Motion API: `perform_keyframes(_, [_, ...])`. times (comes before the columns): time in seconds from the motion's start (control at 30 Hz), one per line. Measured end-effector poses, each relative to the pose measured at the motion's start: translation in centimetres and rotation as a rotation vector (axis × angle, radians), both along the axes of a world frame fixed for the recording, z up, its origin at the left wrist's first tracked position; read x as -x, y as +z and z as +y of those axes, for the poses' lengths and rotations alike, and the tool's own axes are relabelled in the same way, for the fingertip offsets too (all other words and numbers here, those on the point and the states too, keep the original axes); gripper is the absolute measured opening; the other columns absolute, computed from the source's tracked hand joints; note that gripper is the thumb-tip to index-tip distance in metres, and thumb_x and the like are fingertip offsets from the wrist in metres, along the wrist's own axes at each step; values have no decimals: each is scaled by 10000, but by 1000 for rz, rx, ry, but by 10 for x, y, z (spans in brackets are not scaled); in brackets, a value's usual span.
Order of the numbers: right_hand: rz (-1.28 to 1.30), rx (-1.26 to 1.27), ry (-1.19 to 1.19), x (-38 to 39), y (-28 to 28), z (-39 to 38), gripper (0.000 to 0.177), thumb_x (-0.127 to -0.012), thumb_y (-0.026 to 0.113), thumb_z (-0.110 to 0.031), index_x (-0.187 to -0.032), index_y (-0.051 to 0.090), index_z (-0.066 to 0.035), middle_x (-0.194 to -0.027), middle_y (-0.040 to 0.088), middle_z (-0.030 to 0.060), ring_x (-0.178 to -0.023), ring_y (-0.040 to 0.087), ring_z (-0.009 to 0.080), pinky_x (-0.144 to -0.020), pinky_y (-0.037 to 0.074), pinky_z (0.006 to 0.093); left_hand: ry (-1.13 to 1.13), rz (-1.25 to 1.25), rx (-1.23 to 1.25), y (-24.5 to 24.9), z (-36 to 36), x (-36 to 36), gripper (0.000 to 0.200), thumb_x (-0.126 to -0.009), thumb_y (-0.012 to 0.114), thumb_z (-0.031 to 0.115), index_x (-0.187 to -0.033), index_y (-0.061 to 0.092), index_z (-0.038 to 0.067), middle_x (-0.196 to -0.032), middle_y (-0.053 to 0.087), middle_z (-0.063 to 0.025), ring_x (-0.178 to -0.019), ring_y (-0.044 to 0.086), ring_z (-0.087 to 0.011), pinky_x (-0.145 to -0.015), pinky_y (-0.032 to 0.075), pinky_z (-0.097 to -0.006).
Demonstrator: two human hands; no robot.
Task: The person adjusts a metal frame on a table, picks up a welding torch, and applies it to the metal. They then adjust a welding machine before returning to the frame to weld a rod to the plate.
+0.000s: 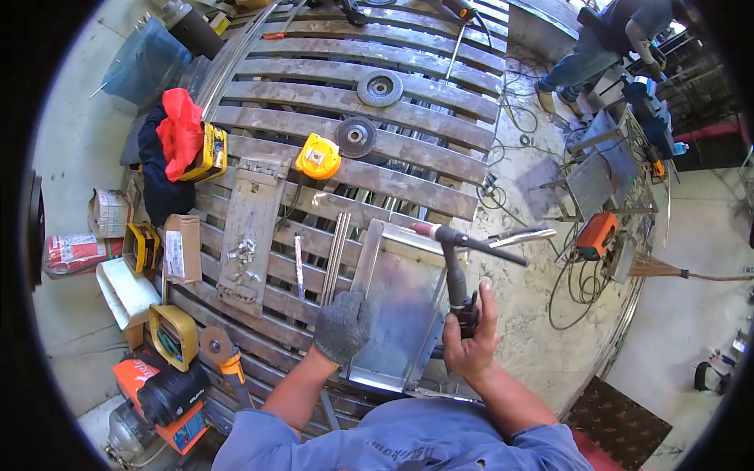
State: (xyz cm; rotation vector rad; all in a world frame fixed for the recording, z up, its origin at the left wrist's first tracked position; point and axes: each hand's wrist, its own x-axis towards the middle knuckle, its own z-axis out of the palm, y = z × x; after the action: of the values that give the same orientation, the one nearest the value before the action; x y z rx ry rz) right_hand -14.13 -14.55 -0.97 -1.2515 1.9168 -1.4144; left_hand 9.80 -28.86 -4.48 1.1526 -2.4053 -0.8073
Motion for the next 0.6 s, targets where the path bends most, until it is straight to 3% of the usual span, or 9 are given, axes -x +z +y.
perform_keyframes(0.1, [252, 39, 1, 0, -18, -9, 802, -993, 774, 0, -1663, 347, 109, -1201, 708, 211, -903, 696, 196, -784, 577, 321, -8, -43, 30, 10, -3, 4, 110, -1013, 667, 156, -936, 635, 85, -828, 636, -160, -752, 688, -376, -615, 565, -493])
perform_keyframes(0.13, [203, 24, -19, -1, -23, -7, 786, -973, 800, -1, -1632, 390, 126, -1244, 717, 242, -959, 727, 223, -820, 593, 339, -40, -68, 64, 12, -4, 4, 104, -1005, 672, 152, -932, 635, 87, -832, 634, -150, -755, 685, -365, -612, 564, -484])
perform_keyframes(0.23, [266, -30, 16, 5, -37, -2, 791, -968, 810, -8, -1626, 392, 124, -1281, 718, 275, -959, 749, 247, -809, 604, 352, -94, -105, 128, 10, -4, 6, 89, -983, 685, 141, -925, 637, 93, -839, 625, -121, -765, 676, -333, -607, 562, -461])
perform_keyframes(0.43, [291, 24, 60, 9, -32, -12, 778, -959, 809, 22, -1611, 399, 133, -1166, 713, 255, -814, 722, 228, -709, 593, 340, -92, -119, 102, 7, -2, 7, 71, -959, 699, 144, -960, 658, 85, -841, 616, -107, -771, 669, -320, -620, 563, -444])
perform_keyframes(0.6, [235, 10, 61, 14, -34, -11, 786, -959, 811, 29, -1607, 383, 153, -1158, 700, 238, -838, 691, 190, -730, 574, 310, -165, -200, 92, 10, -4, 4, 129, -944, 714, 179, -1016, 687, 76, -918, 645, -114, -804, 669, -316, -623, 565, -444])
